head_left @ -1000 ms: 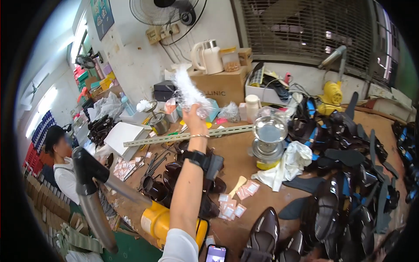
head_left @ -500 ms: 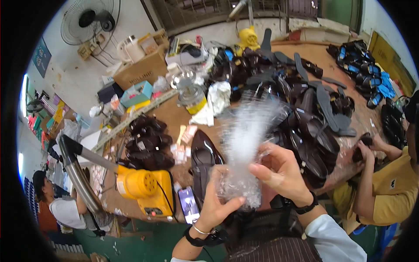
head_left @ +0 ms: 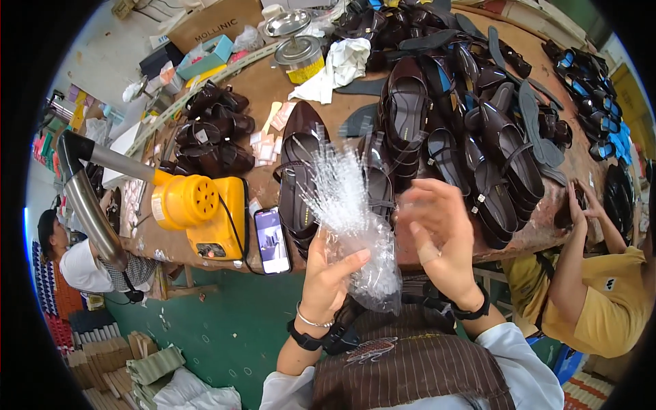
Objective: The recorder cleans finished shoes with a cloth, inspects them, and applies labels to the insoles.
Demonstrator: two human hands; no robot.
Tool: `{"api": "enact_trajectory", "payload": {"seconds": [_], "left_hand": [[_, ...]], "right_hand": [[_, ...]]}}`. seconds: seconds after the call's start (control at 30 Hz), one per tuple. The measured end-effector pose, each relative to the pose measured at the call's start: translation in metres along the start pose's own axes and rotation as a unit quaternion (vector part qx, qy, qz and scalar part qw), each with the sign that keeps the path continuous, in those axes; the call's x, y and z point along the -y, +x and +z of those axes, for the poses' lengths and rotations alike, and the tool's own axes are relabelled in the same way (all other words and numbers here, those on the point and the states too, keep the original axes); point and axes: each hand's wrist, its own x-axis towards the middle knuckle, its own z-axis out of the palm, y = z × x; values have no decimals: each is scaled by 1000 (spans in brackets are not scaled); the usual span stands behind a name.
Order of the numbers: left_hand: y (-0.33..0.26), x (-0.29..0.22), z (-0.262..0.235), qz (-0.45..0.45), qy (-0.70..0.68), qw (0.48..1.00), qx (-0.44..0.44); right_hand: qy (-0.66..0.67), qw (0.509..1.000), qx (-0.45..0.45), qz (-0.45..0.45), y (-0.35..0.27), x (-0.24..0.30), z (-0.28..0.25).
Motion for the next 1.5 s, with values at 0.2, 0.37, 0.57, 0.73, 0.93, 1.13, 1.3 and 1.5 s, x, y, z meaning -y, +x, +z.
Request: {"api": "enact_trajectory", "payload": {"seconds": [0.2,0.37,0.57,0.73,0.93,1.13,1.3,1.5], "left_hand": [[-2,5,0,57,129,989,-34],[-1,4,4,109,110,988,-18],[-2,13,6,152,85,985,4],[-2,24,0,154,143,978,9],[-9,29,1,119,154,980,36],[-7,24,0,183,257,948,27],[0,22,-13,137,182,974,12],[0,13,-26,89,215,972,16]], "right_hand": [[-231,938,94,-239,-5,16,8],[-389,889,69,-233,1,-2,13],[-376,912,105,-129,-2,-3,16],[-318,936,138,-66,-6,-10,17],[-253,957,144,-8,-2,-13,18],[-197,972,129,-6,-1,-12,18],[-124,984,90,95,-7,-10,25],[-94,981,76,152,-10,-10,29]]}}
